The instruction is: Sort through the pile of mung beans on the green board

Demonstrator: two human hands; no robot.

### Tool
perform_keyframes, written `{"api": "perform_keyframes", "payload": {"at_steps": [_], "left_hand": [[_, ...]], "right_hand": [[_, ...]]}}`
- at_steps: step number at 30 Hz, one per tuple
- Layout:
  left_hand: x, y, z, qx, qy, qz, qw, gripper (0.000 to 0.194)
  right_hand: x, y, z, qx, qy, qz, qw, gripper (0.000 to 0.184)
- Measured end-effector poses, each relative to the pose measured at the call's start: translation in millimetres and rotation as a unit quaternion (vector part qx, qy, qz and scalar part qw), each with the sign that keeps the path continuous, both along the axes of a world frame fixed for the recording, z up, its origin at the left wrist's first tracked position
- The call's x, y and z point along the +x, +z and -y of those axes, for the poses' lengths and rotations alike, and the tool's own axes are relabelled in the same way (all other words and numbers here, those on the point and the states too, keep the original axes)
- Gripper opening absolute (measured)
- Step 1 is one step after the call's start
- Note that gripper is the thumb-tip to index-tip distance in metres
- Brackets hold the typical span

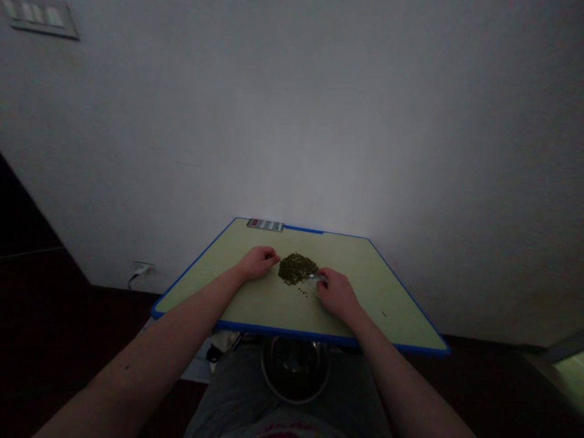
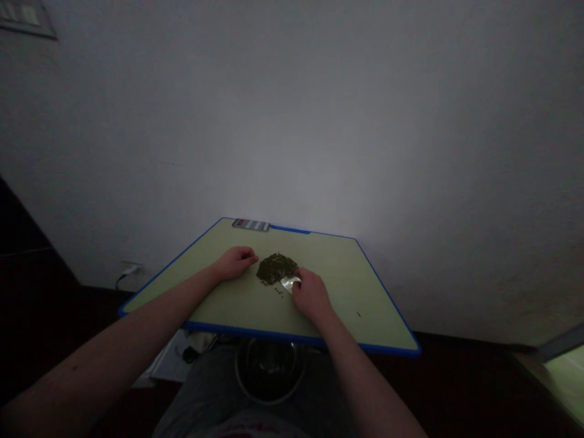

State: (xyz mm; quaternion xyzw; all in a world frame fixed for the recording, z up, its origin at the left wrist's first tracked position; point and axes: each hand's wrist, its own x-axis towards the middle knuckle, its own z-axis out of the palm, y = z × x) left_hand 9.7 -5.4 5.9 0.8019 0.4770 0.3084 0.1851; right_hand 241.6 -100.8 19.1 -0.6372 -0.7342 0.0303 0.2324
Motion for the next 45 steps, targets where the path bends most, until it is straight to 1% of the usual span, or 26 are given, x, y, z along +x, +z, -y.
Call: {"api": "perform_keyframes", "payload": {"at_steps": [5,9,13,18,23,31,35,40,45], "left_hand": [[-0.2,-0.9,-0.5,0.000,0.000,-0.003,1.000,0.033],[-0.2,-2.0,-1.1,0.000,-0.001,0.003,1.000,0.032],[0.1,0.4,0.2,0.006,0.001,-0.002,1.000,0.032],[0.6,2.0,1.6,-0.008,0.002,0.003,1.000,0.032],[0.2,-0.7,-0.4,0.000,0.000,0.005,1.000,0.032],[-1.0,-1.7,-0.4,-0.005,0.004,0.006,1.000,0.031],[-1.1,-1.0,0.3,-0.001,0.003,0.008,1.000,0.031],[-0.9,-0.9,0.0,-0.001,-0.002,0.006,1.000,0.032],[-1.0,-0.8,0.4,0.000,-0.001,0.000,1.000,0.032]], "right_hand": [[-3.7,1.5,0.9,-0.005,-0.018,0.002,1.000,0.028],[-4.5,-0.5,0.8,-0.001,-0.030,-0.001,1.000,0.029],[-7.7,-2.0,0.8,0.010,-0.038,0.000,0.999,0.029],[-9.6,-1.2,3.5,0.014,-0.050,-0.003,0.999,0.028],[-3.0,-2.6,8.7,0.023,-0.062,-0.004,0.998,0.028],[19.3,-2.8,7.8,0.009,-0.097,0.000,0.995,0.028],[21.9,-1.1,8.2,0.007,-0.085,0.011,0.996,0.029],[8.7,-0.1,8.4,0.012,-0.051,0.011,0.999,0.028],[2.6,0.8,4.2,0.014,-0.065,0.012,0.998,0.026]]}}
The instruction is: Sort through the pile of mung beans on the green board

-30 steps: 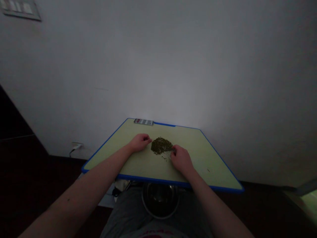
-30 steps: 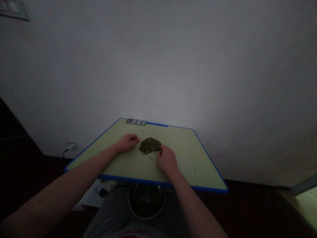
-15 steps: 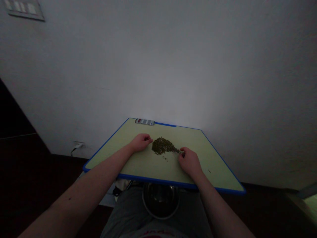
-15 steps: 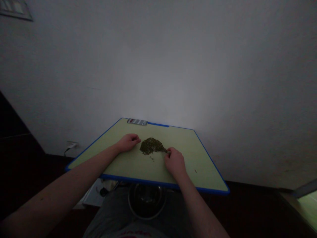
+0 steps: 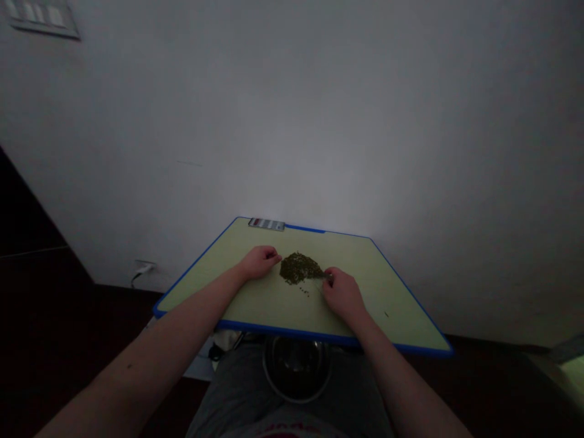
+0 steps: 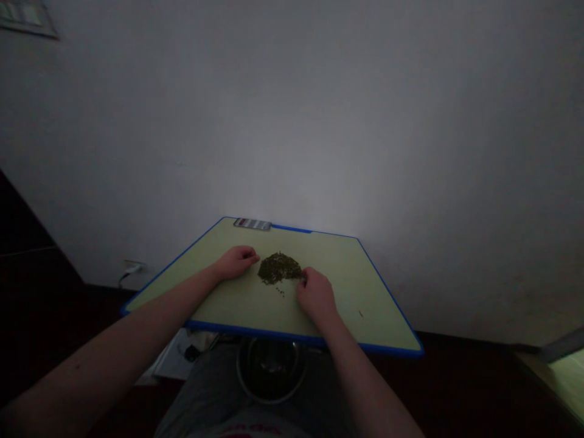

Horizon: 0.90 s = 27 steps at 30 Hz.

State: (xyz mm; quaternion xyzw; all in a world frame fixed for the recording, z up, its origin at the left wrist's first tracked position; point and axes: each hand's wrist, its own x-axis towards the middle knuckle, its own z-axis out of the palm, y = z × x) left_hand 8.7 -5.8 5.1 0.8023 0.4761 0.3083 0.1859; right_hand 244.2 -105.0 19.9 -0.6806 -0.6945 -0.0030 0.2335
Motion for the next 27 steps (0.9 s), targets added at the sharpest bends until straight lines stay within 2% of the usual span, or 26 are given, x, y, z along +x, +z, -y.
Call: {"api": "perform_keyframes", "payload": {"at_steps": [10,18,27], "left_hand": [[-0.5,-0.2,-0.7,0.007,0.001,-0.010,1.000,0.032],[0.1,-0.1,-0.7,0.004,0.004,-0.012,1.000,0.034],[0.2,0.5,0.3,0.012,-0.005,-0.006,1.000,0.032]], "right_hand": [[24.1,-3.3,-1.2,-0.004,-0.037,0.003,0.999,0.027],[7.8,-2.2,0.8,0.010,0.037,0.013,0.999,0.025],[-5.3,5.5,-17.9,-0.026,0.090,0.029,0.995,0.028]]}}
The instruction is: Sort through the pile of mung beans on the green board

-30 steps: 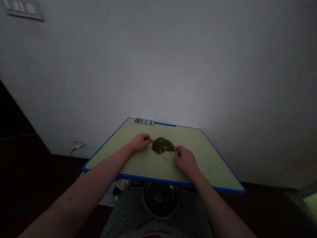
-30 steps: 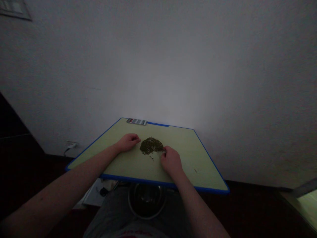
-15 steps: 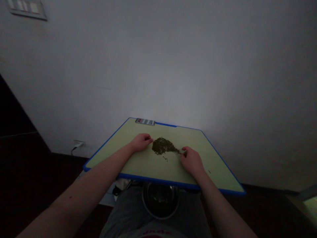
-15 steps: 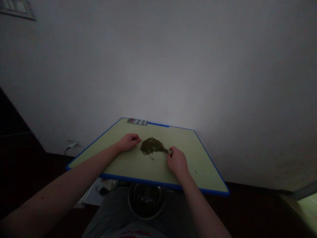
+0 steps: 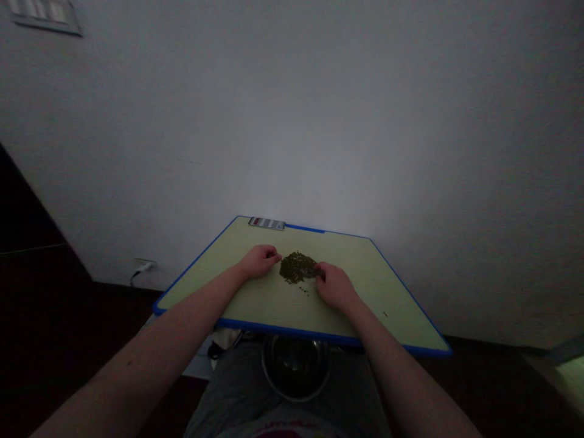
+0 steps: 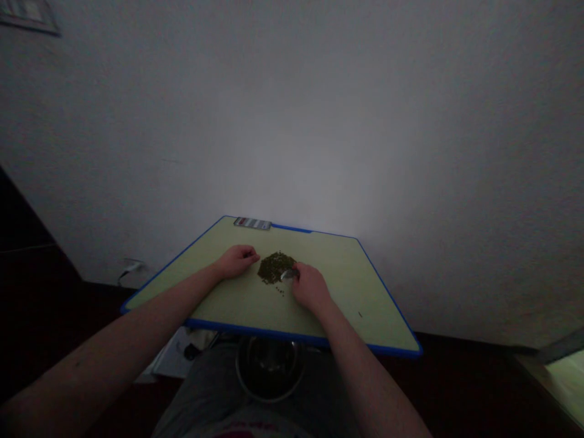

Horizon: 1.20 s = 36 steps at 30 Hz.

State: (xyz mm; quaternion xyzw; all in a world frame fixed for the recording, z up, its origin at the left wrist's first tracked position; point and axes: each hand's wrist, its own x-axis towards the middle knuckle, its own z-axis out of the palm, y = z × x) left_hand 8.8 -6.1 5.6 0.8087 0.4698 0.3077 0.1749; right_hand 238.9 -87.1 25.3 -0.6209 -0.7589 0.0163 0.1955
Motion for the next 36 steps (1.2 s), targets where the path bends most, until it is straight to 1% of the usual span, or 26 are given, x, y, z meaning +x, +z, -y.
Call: {"api": "perform_keyframes", "payload": {"at_steps": [5,10,15,19,23,29,32,36], "left_hand": [[-0.5,-2.1,-1.9,-0.003,0.000,0.001,1.000,0.031],[-0.8,-3.0,-3.0,0.000,0.005,-0.002,1.000,0.032],[-0.5,-1.6,-1.9,0.000,0.006,-0.002,1.000,0.032],[-0.3,0.0,-0.4,-0.001,0.006,-0.003,1.000,0.033],[-0.8,-0.4,-0.8,-0.008,0.009,-0.003,1.000,0.032],[-1.7,-3.1,-2.7,0.000,0.005,-0.002,1.000,0.033],[-1.8,-2.7,-2.9,0.002,0.003,-0.006,1.000,0.033],[-1.7,-0.6,-1.4,-0.003,0.002,-0.004,1.000,0.033]], "right_hand": [[1.6,2.1,-0.7,-0.009,0.060,-0.022,0.998,0.031],[10.5,2.3,9.7,-0.029,0.104,-0.036,0.993,0.030],[16.6,-1.2,15.9,-0.033,0.074,-0.038,0.996,0.029],[10.0,-1.9,12.8,-0.014,0.040,-0.040,0.998,0.030],[6.2,0.1,10.9,-0.015,0.004,-0.025,1.000,0.029],[18.5,-5.6,15.3,-0.006,-0.048,-0.015,0.999,0.027],[18.3,-6.6,11.6,0.004,-0.045,-0.006,0.999,0.027],[9.9,-4.4,0.7,-0.002,-0.016,-0.010,1.000,0.028]]}}
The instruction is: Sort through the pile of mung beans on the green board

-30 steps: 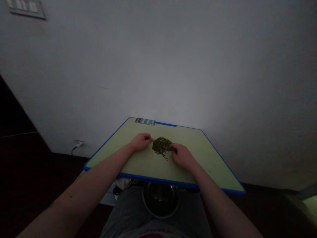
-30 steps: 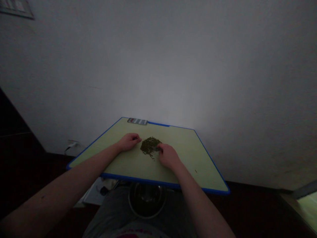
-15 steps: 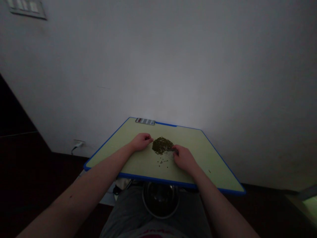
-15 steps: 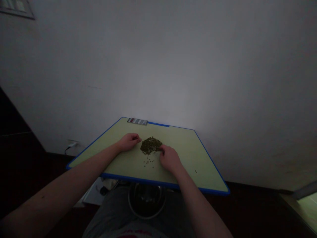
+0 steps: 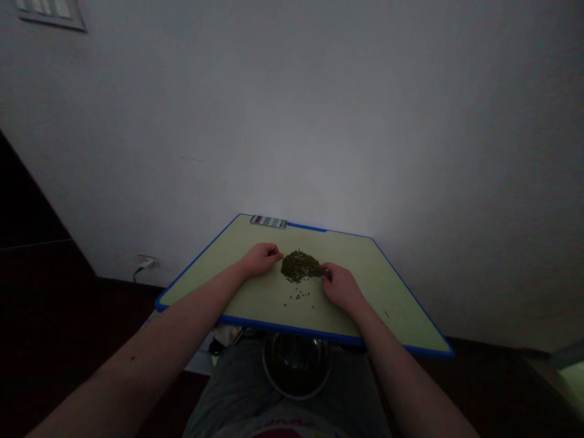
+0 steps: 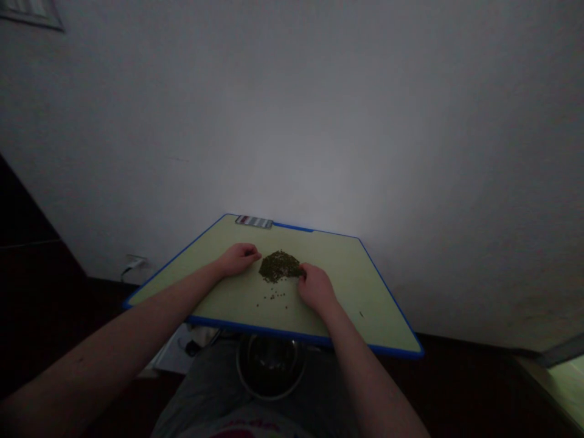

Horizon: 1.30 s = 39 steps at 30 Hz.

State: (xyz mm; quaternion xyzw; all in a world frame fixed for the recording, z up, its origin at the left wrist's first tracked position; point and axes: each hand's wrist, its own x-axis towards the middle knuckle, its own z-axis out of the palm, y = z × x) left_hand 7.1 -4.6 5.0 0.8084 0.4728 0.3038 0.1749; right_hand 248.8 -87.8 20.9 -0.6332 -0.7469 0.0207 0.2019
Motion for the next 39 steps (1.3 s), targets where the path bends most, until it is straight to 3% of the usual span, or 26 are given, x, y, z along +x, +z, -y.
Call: {"api": "perform_keyframes", "payload": {"at_steps": [8,29,39], "left_hand": [[0.5,-0.4,-0.1,-0.003,0.002,0.003,1.000,0.033],[1.4,-0.7,0.3,0.007,0.007,0.004,1.000,0.032],[-0.9,-3.1,-1.8,0.005,0.003,0.001,1.000,0.033]], "right_hand": [[-7.1,1.3,-3.3,-0.025,0.072,-0.028,0.997,0.029],[-26.6,9.0,20.4,-0.036,0.162,-0.039,0.985,0.033],[-12.3,6.9,34.4,-0.051,0.145,-0.066,0.986,0.030]]}}
